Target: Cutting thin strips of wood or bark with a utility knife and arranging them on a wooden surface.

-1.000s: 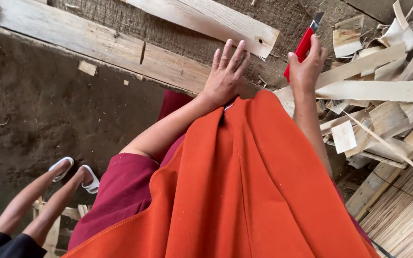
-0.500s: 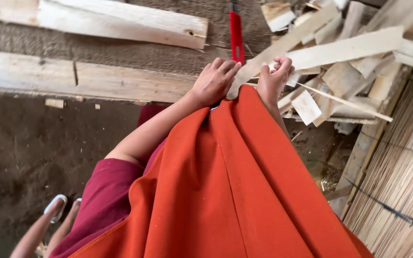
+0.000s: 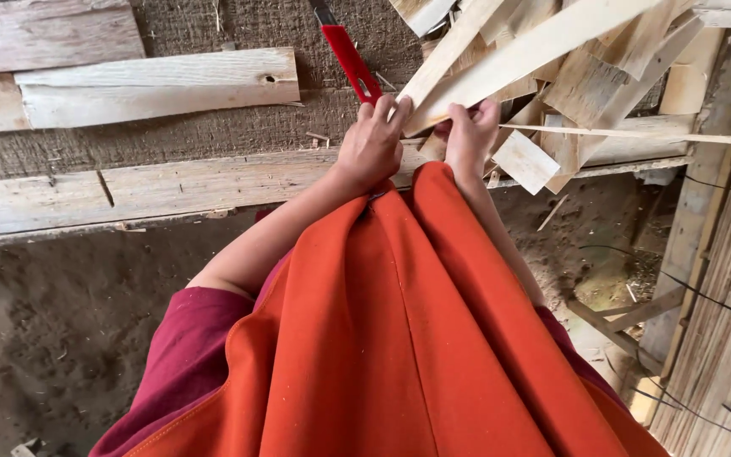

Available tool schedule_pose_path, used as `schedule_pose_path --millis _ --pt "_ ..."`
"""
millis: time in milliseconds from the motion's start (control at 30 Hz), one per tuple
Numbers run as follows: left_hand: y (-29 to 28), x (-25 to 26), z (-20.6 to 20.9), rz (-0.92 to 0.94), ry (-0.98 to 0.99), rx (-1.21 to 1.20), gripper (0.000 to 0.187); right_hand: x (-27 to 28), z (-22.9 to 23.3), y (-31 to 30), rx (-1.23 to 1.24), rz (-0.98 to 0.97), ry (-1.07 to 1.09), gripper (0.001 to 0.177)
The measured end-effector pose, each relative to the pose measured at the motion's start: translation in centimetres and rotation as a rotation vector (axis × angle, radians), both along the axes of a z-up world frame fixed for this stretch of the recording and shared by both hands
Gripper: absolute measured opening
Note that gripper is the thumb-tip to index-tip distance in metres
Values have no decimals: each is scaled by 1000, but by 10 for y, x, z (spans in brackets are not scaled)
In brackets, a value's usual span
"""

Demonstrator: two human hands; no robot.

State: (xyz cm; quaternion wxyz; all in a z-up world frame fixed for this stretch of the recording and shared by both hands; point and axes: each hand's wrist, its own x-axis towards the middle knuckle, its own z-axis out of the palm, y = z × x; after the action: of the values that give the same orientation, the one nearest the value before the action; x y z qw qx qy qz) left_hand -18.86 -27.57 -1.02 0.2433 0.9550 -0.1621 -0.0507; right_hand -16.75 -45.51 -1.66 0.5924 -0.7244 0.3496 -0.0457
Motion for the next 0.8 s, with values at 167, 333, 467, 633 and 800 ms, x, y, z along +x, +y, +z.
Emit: schedule_pose_path --millis 167,333,467,633,800 --pt "-7 13 18 7 27 -110 53 12 42 3 -234 86 -334 16" --pt "-10 38 45 153 208 -694 57 16 56 10 -819 409 -577 26" --pt "19 48 74 555 375 -1316 59 14 85 56 -677 916 -745 32" --pt "60 23 40 807 66 -1793 42 25 87 112 -469 1258 -712 41" --pt "108 -22 25 1151 -223 -635 81 27 78 164 -608 1403 -787 53"
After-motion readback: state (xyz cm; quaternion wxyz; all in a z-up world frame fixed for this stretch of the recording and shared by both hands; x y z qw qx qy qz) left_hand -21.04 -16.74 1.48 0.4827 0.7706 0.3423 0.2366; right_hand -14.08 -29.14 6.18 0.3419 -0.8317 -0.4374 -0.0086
